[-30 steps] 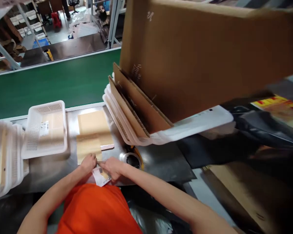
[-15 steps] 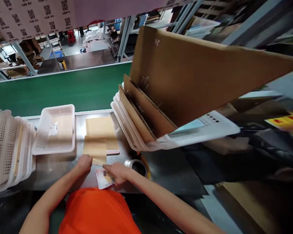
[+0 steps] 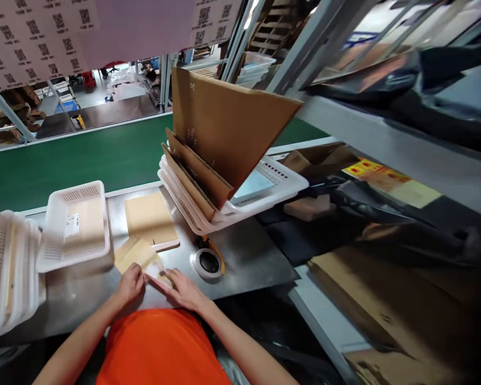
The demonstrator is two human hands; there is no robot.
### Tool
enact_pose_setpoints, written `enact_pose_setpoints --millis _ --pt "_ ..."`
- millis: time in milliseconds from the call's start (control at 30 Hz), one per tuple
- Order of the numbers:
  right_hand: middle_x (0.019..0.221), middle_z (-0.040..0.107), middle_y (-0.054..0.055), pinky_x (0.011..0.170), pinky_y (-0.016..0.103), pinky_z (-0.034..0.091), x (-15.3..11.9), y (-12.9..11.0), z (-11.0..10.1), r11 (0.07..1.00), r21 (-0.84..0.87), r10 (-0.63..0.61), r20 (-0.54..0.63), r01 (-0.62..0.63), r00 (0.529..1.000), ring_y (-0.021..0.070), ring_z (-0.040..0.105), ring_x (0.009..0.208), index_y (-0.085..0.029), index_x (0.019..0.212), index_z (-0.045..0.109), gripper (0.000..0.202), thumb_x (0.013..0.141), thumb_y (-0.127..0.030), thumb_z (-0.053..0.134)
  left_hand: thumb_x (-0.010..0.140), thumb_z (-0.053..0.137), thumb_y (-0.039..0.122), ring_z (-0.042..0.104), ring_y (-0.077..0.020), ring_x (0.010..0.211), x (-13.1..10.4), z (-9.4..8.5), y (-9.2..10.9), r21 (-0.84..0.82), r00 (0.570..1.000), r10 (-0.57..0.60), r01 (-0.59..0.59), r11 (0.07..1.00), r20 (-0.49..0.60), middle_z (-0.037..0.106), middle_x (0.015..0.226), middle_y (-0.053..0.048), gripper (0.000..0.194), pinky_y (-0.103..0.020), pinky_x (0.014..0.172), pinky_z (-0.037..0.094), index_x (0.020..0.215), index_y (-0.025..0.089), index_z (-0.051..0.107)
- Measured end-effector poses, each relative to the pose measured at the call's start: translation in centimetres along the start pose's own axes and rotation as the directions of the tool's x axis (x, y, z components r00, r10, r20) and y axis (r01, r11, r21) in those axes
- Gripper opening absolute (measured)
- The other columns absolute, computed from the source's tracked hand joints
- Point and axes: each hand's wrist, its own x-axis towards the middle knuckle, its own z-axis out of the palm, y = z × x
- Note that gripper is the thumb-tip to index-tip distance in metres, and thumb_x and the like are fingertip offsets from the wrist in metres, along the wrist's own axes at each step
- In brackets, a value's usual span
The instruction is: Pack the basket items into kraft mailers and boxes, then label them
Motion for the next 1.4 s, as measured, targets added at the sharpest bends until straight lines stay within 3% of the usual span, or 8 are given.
enact_pose_setpoints --millis 233,433,600,667,867,1033,1233,1400 --pt "0.145 0.059 0.014 0.103 0.044 0.051 -1.4 -1.1 -0.5 1.0 -0.029 0.007 -0.05 -0.009 0.999 0.0302 0.064 0.121 -0.026 0.153 0.049 0.054 0.104 -0.048 0.047 0.097 0.043 0.032 0.064 -0.0196 0.082 0.5 0.2 1.3 -0.273 0.964 -0.225 0.18 0.945 -0.141 0.065 0.083 -0.003 0.019 -0.033 0.08 0.054 0.084 0.023 0.054" --pt "0.139 0.062 0.018 0.098 0.047 0.053 -1.7 -1.7 0.3 0.998 -0.022 0.065 -0.08 -0.067 0.995 0.033 0.068 0.114 -0.021 0.147 0.054 0.053 0.105 -0.052 0.044 0.089 0.057 0.025 0.067 -0.0227 0.116 0.2 -1.9 2.2 -0.319 0.995 -0.086 0.063 0.946 -0.058 0.073 0.125 -0.01 0.015 -0.037 0.104 0.052 0.075 0.021 0.059" --pt "0.14 0.061 0.015 0.102 0.046 0.053 -2.9 -1.6 1.9 0.993 0.113 0.059 -0.143 -0.043 0.988 0.0318 0.066 0.121 -0.027 0.15 0.05 0.051 0.105 -0.051 0.045 0.087 0.054 0.018 0.071 -0.0225 0.105 0.1 -2.9 2.3 -0.241 0.986 -0.121 0.145 0.96 0.112 0.078 0.114 -0.008 0.02 -0.036 0.097 0.057 0.096 0.019 0.072" --pt "0.142 0.06 0.014 0.106 0.046 0.052 -3.4 -1.3 2.4 0.985 0.171 0.025 -0.167 0.004 0.986 0.0308 0.064 0.125 -0.028 0.152 0.046 0.052 0.104 -0.048 0.048 0.087 0.053 0.017 0.072 -0.0229 0.106 -0.2 -2.8 2.3 -0.207 0.986 -0.115 0.139 0.968 0.122 0.077 0.117 -0.01 0.024 -0.035 0.094 0.058 0.101 0.019 0.072" --pt "0.138 0.062 0.011 0.108 0.042 0.051 -3.6 -0.1 2.9 0.972 0.216 -0.052 -0.189 0.093 0.981 0.0273 0.063 0.125 -0.027 0.146 0.052 0.044 0.105 -0.042 0.049 0.085 0.058 0.012 0.061 -0.0245 0.133 -1.8 -1.7 3.1 -0.312 0.998 -0.023 0.037 0.949 0.051 0.065 0.144 -0.014 0.013 -0.036 0.105 0.055 0.077 0.02 0.064" --pt "0.148 0.056 0.016 0.103 0.047 0.054 -3.2 0.1 2.6 1.0 -0.009 -0.025 -0.054 0.024 0.998 0.0317 0.066 0.12 -0.023 0.152 0.046 0.053 0.1 -0.032 0.053 0.089 0.057 0.014 0.06 -0.0248 0.137 -2.7 -1.6 3.6 -0.355 0.998 0.013 0.009 0.935 0.061 0.055 0.158 -0.014 0.011 -0.042 0.109 0.054 0.082 0.02 0.063" --pt "0.142 0.058 0.017 0.096 0.049 0.056 -2.1 -1.7 3.6 0.983 -0.181 -0.011 0.053 0.021 0.999 0.0343 0.068 0.113 -0.023 0.15 0.047 0.056 0.096 -0.031 0.058 0.093 0.053 0.015 0.046 -0.0281 0.151 -3.2 -0.3 5.2 -0.084 0.987 0.101 -0.091 0.992 0.122 0.064 0.151 -0.01 0.024 -0.065 0.128 0.025 0.109 0.023 0.069" --pt "0.153 0.044 0.028 0.098 0.051 0.057 -1.2 -1.8 5.8 0.99 0.051 0.135 -0.181 -0.128 0.974 0.0367 0.068 0.117 -0.013 0.16 0.026 0.074 0.096 -0.037 0.054 0.096 0.045 0.014 0.042 -0.0284 0.154 -3.7 0.5 7.9 0.094 0.964 0.243 -0.253 0.963 0.107 0.059 0.155 -0.013 0.039 -0.073 0.129 0.007 0.127 0.023 0.067"
